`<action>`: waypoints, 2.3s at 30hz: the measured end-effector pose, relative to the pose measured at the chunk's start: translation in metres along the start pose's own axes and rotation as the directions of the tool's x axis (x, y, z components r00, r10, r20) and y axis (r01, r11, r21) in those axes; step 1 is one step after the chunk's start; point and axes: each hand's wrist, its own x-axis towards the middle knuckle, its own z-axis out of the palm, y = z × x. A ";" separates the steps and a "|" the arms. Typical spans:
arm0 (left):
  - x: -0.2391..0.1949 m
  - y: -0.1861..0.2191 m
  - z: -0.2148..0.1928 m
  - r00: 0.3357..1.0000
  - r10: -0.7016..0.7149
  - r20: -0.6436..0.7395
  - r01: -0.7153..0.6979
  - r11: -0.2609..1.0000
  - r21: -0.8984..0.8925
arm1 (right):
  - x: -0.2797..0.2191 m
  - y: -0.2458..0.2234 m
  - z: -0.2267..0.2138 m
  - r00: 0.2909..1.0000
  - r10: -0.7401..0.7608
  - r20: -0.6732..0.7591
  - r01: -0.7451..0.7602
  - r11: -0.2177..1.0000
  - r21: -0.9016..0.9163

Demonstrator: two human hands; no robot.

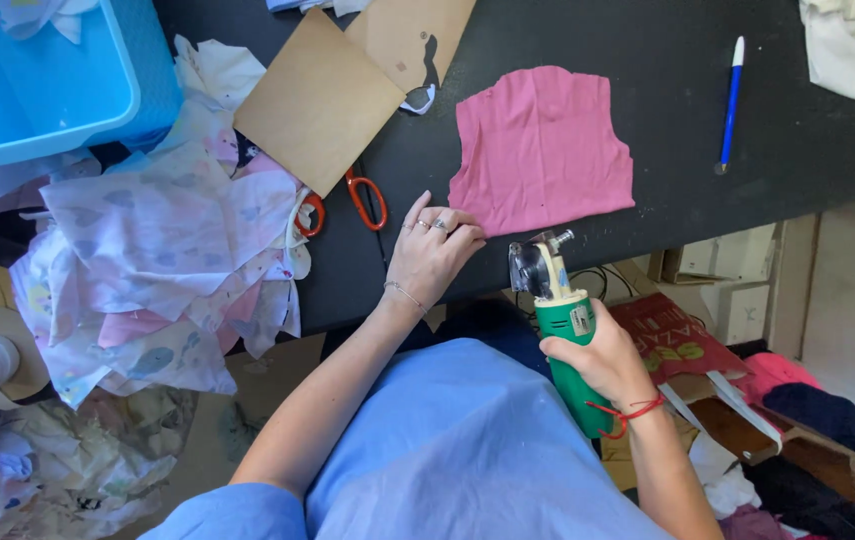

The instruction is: Tracing patterns onto fabric and cutting them out using an electric rotary cutter.

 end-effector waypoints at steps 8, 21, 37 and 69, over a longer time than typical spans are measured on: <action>0.002 -0.006 0.000 0.995 0.032 -0.093 -0.035 0.999 -0.030 | -0.004 -0.043 0.020 0.999 0.019 -0.032 -0.021 0.999 -0.038; -0.002 -0.007 0.002 0.998 0.003 -0.062 -0.008 0.997 -0.080 | -0.008 -0.065 0.017 1.000 -0.018 -0.022 0.018 0.999 0.028; -0.001 -0.007 -0.003 0.999 -0.027 -0.017 0.026 0.998 -0.064 | 0.022 -0.112 0.004 0.991 -0.125 -0.049 0.126 0.992 0.007; 0.054 0.054 0.044 0.992 0.083 -0.100 -0.088 0.995 -0.055 | 0.038 0.048 -0.090 0.999 -0.008 -0.049 0.010 0.999 0.037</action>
